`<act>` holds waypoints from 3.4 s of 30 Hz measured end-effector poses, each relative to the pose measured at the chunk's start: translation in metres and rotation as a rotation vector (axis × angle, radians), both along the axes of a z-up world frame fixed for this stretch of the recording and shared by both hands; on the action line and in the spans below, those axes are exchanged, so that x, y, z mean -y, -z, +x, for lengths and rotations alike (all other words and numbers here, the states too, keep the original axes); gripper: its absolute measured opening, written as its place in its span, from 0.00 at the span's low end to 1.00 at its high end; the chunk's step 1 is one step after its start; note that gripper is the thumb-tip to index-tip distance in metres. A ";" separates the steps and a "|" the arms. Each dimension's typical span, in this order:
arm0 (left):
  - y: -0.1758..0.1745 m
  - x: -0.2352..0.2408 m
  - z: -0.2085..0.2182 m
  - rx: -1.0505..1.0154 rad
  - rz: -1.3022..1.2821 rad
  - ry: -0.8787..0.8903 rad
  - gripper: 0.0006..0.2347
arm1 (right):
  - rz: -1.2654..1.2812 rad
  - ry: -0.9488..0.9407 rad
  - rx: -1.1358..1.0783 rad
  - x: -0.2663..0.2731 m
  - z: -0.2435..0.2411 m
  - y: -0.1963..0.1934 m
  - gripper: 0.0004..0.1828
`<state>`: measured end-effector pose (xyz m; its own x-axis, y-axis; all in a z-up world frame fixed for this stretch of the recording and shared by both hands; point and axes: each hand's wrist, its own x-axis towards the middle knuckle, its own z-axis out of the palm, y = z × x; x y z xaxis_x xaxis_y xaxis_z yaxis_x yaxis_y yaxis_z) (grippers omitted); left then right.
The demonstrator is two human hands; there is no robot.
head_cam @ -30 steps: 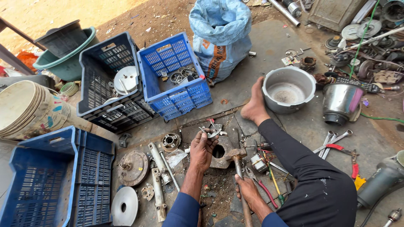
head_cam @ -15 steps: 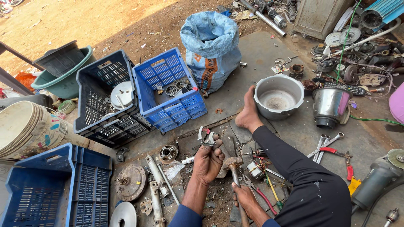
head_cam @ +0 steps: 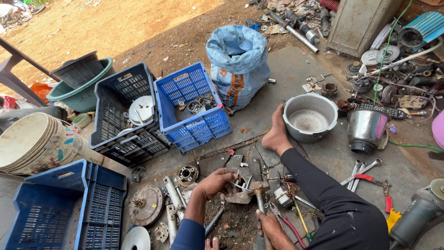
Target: The person sits on the floor and uses pliers and a hammer to disassemble and separate components from a metal part. They place the separated pieces into a blue crate and continue working on the remaining assembly.
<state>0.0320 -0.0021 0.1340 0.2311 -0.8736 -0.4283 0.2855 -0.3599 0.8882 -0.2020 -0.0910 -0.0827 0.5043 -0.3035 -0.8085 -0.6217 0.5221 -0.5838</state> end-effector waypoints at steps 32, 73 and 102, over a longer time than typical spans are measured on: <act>-0.248 -0.241 -0.029 1.360 0.710 -0.010 0.20 | 0.138 0.616 0.135 -0.041 0.074 0.003 0.09; -0.083 -0.310 -0.181 0.988 0.101 -1.015 0.08 | 0.218 0.529 0.202 -0.014 0.066 -0.023 0.09; -0.049 -0.291 -0.188 0.753 0.080 -0.966 0.09 | 0.244 0.563 0.217 -0.023 0.076 -0.020 0.10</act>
<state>-0.1563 0.2891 0.1832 0.9819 -0.1835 0.0473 -0.1095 -0.3460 0.9318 -0.1263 -0.0678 -0.0622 0.4817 -0.3892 -0.7852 -0.0957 0.8673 -0.4886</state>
